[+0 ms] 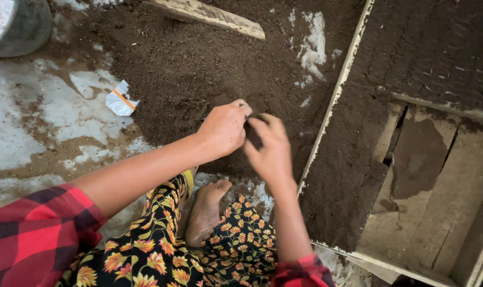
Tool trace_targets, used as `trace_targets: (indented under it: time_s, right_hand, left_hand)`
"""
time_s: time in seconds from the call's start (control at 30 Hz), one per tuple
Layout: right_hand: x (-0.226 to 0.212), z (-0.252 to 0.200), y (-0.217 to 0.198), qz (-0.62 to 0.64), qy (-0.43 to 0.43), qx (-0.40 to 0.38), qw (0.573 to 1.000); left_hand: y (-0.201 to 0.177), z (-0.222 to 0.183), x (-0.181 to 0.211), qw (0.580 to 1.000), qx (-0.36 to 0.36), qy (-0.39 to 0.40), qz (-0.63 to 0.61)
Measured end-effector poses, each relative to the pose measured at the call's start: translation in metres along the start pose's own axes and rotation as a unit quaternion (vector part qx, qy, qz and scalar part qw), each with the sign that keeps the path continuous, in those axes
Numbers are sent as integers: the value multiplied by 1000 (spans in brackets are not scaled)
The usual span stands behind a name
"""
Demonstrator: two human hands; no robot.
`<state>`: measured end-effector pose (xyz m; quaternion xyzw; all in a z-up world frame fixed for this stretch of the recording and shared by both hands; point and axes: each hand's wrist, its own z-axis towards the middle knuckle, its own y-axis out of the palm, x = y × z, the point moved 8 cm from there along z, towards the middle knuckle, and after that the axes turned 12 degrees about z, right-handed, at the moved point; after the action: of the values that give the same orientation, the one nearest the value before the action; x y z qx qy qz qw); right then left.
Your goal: The person prepares small plastic pouches by filling them with soil using their hands, packing the dirt firmly into the pouches, and then placing them in a wooden tray.
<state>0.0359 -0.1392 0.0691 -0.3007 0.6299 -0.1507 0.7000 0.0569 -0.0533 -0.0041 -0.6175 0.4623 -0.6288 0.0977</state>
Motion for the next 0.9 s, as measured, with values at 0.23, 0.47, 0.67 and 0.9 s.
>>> trace_targets:
  time_s: [0.23,0.47,0.67,0.9]
  right_hand:
    - [24,9,21,56,-77,107,990]
    - [144,4,56,30,-5,294,955]
    - [37,22,18,508,304,430,682]
    - [21,20,4,251,29,201,946]
  left_hand:
    - [-63,-11,-9,990,137,-43,18]
    - [-59,-6,-30,972,184,-59,131]
    - [-48,-7,-16,969,185,-50,159]
    - [-35,4,-19,979,78,-60,177]
